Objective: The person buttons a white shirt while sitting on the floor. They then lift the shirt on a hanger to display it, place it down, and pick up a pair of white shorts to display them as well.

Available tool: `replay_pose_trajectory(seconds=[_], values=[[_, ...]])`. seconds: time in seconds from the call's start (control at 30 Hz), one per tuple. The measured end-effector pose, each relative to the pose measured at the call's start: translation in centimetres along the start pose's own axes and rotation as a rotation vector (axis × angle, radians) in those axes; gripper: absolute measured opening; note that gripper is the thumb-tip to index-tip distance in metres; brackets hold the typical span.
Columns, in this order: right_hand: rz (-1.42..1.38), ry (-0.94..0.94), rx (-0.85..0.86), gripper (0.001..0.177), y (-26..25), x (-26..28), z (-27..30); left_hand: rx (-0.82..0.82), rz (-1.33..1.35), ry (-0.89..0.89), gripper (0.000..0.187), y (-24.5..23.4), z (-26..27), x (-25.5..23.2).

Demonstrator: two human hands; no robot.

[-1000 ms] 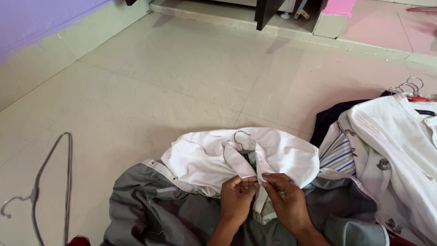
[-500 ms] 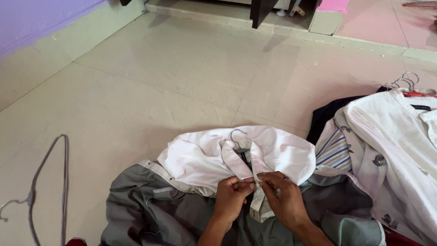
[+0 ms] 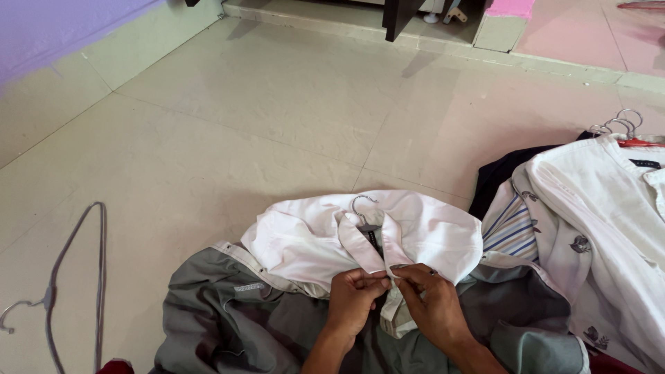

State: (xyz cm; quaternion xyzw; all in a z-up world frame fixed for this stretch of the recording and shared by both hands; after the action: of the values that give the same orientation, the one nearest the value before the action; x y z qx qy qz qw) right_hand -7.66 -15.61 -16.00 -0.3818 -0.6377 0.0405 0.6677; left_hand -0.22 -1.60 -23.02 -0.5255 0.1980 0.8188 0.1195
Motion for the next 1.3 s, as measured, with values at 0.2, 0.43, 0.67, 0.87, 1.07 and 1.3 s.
replay_pose_trajectory(seconds=[0.2,0.43,0.67,0.87,1.07,1.3], values=[[0.012,-0.021,-0.063,0.021,-0.2,-0.1,0.1,0.012,0.071,0.029,0.019,0.0,-0.2,-0.1],[0.103,-0.024,-0.247,0.025,-2.4,0.6,0.0,0.005,0.056,-0.005,0.019,-0.2,0.3,-0.9],[0.116,-0.225,-0.304,0.017,-1.9,2.8,1.4,0.016,-0.002,0.011,0.018,-0.1,-0.2,-0.3],[-0.100,0.179,-0.056,0.023,0.9,-3.0,0.2,0.031,0.066,-0.013,0.016,-0.2,0.0,-0.4],[-0.339,0.211,0.065,0.026,2.5,-5.4,-0.6,-0.011,0.056,-0.025,0.017,-0.2,-0.2,-0.2],[-0.261,0.211,0.091,0.024,2.5,-5.2,-0.2,-0.058,-0.018,-0.041,0.018,-0.5,0.2,-0.4]])
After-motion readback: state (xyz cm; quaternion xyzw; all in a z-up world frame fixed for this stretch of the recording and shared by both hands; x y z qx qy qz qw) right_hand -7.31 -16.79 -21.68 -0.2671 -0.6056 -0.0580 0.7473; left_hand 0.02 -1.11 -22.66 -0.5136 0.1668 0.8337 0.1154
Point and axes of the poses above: each hand's wrist, its own z-axis away from the middle knuckle, its own y-axis out of the palm, x = y × z, the point moved 10 cm from there along -z, towards the middle knuckle, and after that the axes turned 2 degrees about -x, right-handed, at the moved point
